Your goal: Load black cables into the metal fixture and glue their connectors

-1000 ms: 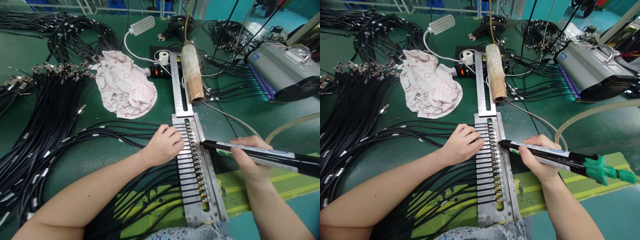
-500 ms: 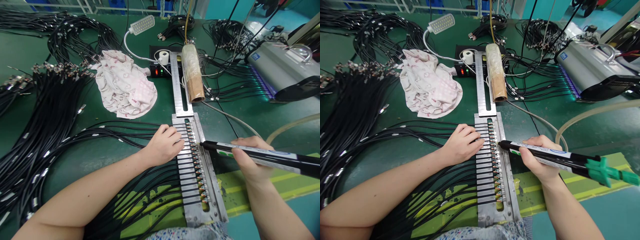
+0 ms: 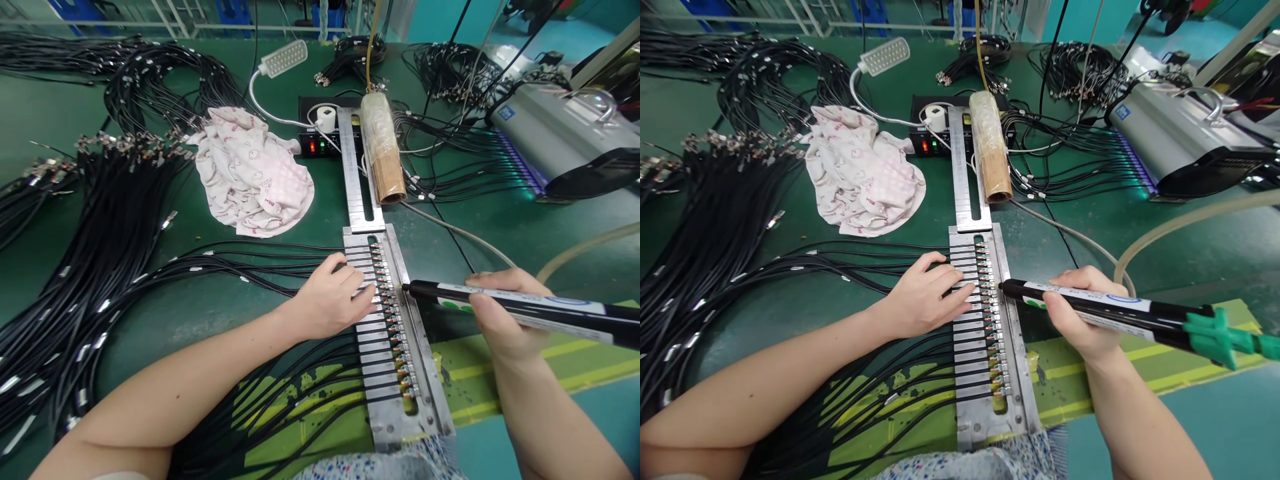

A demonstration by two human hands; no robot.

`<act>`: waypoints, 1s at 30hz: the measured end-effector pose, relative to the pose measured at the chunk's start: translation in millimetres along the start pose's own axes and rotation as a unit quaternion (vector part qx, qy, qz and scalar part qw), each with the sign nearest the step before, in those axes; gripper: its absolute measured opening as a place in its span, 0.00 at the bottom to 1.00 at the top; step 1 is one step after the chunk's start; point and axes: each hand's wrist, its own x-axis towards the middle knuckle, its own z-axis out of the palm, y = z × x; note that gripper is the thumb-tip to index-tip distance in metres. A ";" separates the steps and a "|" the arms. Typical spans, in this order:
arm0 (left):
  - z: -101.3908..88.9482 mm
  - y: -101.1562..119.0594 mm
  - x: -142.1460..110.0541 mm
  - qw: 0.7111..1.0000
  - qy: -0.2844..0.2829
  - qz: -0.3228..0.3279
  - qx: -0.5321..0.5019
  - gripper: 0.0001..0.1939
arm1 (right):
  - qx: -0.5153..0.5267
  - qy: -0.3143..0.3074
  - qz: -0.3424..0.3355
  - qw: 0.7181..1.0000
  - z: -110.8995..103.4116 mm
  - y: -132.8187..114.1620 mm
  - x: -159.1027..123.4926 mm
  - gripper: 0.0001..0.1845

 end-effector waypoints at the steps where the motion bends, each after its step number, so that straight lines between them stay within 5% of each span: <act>1: -1.4 1.8 0.2 1.000 -0.006 -0.002 0.002 0.15 | 0.027 -0.012 -0.007 1.000 0.1 -0.9 0.1 0.05; 8: -4.1 0.1 0.7 0.999 -0.035 0.014 -0.007 0.17 | 0.049 -0.032 -0.023 0.998 -1.3 -0.7 -0.1 0.06; 30: -3.1 0.4 1.9 1.000 -0.006 0.012 -0.010 0.19 | 0.011 -0.044 -0.041 0.998 1.3 -3.9 2.5 0.06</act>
